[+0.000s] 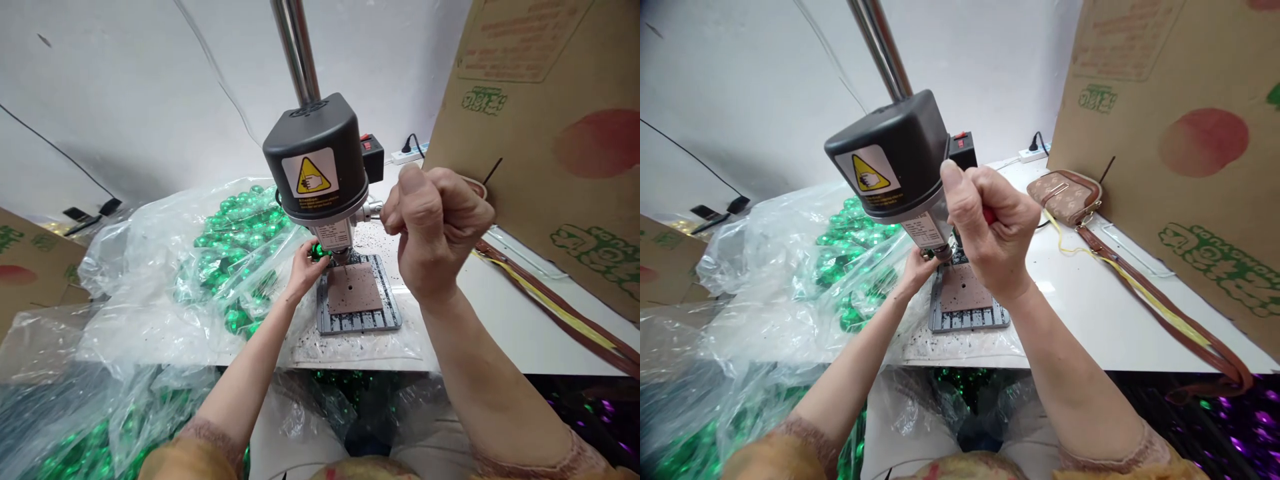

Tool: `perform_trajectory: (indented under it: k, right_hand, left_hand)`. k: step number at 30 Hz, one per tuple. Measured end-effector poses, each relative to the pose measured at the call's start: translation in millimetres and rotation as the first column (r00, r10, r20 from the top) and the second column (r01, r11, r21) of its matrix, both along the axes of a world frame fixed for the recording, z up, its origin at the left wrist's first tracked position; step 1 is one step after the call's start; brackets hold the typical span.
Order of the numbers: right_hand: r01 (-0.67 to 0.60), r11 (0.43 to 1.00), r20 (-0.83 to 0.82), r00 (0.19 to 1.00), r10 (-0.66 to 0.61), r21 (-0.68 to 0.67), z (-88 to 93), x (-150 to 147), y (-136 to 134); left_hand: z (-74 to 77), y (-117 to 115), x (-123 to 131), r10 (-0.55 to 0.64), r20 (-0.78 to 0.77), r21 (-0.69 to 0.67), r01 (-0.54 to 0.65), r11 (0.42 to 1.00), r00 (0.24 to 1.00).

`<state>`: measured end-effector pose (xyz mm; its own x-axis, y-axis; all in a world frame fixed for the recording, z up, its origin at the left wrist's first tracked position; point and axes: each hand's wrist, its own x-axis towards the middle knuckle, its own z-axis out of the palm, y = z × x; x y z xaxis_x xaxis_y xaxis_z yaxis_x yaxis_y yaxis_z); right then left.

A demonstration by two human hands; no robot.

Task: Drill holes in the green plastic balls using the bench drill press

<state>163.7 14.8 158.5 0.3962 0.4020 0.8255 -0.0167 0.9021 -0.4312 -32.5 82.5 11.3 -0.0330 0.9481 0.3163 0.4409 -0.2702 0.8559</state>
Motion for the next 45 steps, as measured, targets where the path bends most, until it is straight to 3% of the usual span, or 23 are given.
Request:
perform_trajectory:
  k: [4, 10, 19, 23, 32, 38, 45]
  right_hand:
    - [-0.003, 1.0, 0.013, 1.0, 0.003, 0.015, -0.7, -0.2, -1.0]
    - [-0.005, 1.0, -0.007, 1.0, 0.005, 0.017, -1.0, -1.0, -1.3]
    - [0.035, 0.999, 0.026, 0.999, -0.035, -0.019, -1.9, 0.1, -0.8]
    - [0.068, 0.997, 0.04, 0.997, -0.066, -0.038, -2.0, -0.1, -1.3]
    - [0.003, 0.999, -0.004, 1.0, -0.003, 0.033, -1.7, -0.3, 1.2]
    - [0.004, 0.998, -0.015, 1.0, -0.005, -0.064, 0.6, -1.6, -0.6]
    - [0.012, 0.999, -0.041, 0.999, -0.014, -0.051, 2.3, -1.9, 0.8]
  left_hand:
    - [10.4, -36.9, -8.1, -0.075, -0.036, -0.015, 0.075, 0.997, 0.997]
    - [11.8, -71.0, -11.3, -0.208, 0.231, -0.132, 0.243, 0.961, 0.95]
    - [-0.4, -67.8, 0.2, -0.288, 0.22, -0.124, 0.319, 0.94, 0.932]
    - [-3.7, -68.3, 6.0, -0.281, 0.146, -0.139, 0.301, 0.943, 0.949]
    - [-4.2, -75.8, 20.0, -0.211, -0.082, -0.078, 0.205, 0.976, 0.974]
    - [-14.5, -78.8, 33.3, -0.143, -0.048, -0.05, 0.14, 0.989, 0.989]
    - [-16.0, -81.2, 41.2, -0.138, 0.035, -0.061, 0.14, 0.988, 0.99]
